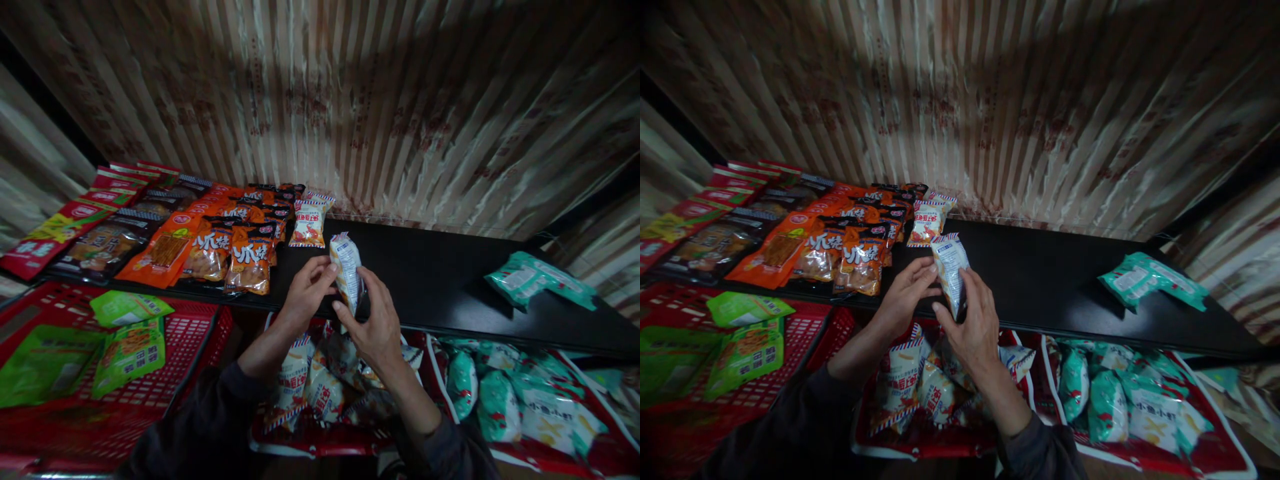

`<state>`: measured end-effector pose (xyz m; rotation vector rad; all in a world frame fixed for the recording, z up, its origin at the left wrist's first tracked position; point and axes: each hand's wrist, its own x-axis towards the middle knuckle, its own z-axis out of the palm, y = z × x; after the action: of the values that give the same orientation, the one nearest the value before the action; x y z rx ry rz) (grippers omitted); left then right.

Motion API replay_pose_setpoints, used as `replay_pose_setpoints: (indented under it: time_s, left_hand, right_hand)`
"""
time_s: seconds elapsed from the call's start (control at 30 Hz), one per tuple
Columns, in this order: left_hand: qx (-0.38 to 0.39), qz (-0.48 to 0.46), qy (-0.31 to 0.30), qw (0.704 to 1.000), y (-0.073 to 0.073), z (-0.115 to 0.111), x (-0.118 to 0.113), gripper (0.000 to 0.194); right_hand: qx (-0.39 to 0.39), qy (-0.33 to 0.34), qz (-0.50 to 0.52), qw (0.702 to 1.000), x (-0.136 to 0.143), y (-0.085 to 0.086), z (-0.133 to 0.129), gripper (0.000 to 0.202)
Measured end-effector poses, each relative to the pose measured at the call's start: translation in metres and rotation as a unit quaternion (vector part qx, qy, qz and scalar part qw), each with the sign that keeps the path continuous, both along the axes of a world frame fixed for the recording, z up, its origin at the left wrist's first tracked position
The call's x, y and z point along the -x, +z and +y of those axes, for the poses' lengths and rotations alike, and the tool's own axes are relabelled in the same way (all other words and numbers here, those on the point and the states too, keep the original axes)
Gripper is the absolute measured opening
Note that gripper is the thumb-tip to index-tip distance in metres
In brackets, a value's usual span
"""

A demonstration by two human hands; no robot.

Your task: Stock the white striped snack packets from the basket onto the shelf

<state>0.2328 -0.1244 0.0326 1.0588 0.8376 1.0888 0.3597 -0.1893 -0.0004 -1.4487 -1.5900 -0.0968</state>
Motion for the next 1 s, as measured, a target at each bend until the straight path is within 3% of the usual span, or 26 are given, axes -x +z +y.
replay_pose_setpoints:
  time_s: [0.13, 0.27, 0.33, 0.47, 0.53, 0.6, 0.8, 1.0]
  left_hand:
    - [-0.014, -0.04, -0.034, 0.999, 0.004, -0.003, 0.002, 0.035]
    - [-0.028, -0.058, -0.074, 0.995, 0.005, -0.005, 0.002, 0.031]
    - [-0.026, -0.057, -0.066, 0.996, 0.004, -0.005, 0.001, 0.029]
    - [-0.001, -0.017, -0.003, 1.0, 0.0, -0.001, 0.001, 0.023]
    - [0.019, 0.009, 0.001, 1.0, -0.002, 0.001, 0.001, 0.022]
    - [0.041, 0.023, -0.02, 0.999, -0.004, 0.001, -0.001, 0.025]
    - [0.063, -0.012, -0.097, 0.993, -0.007, -0.002, -0.005, 0.032]
    - [0.054, -0.018, -0.048, 0.997, -0.007, 0.002, -0.002, 0.033]
  right_hand:
    - [-0.009, -0.021, 0.052, 0.998, -0.004, -0.004, 0.003, 0.057]
    - [-0.006, -0.023, 0.222, 0.975, -0.008, -0.001, 0.005, 0.059]
    - [-0.013, -0.003, 0.341, 0.94, -0.011, 0.003, 0.006, 0.063]
    - [-0.006, 0.04, 0.547, 0.836, -0.017, 0.013, 0.011, 0.064]
    - [0.019, 0.052, 0.614, 0.787, -0.02, 0.014, 0.013, 0.059]
    - [0.052, 0.061, 0.649, 0.757, -0.023, 0.012, 0.014, 0.05]
    - [0.085, 0.089, 0.655, 0.745, -0.019, 0.004, 0.015, 0.039]
    - [0.1, 0.105, 0.649, 0.747, -0.009, 0.007, 0.016, 0.046]
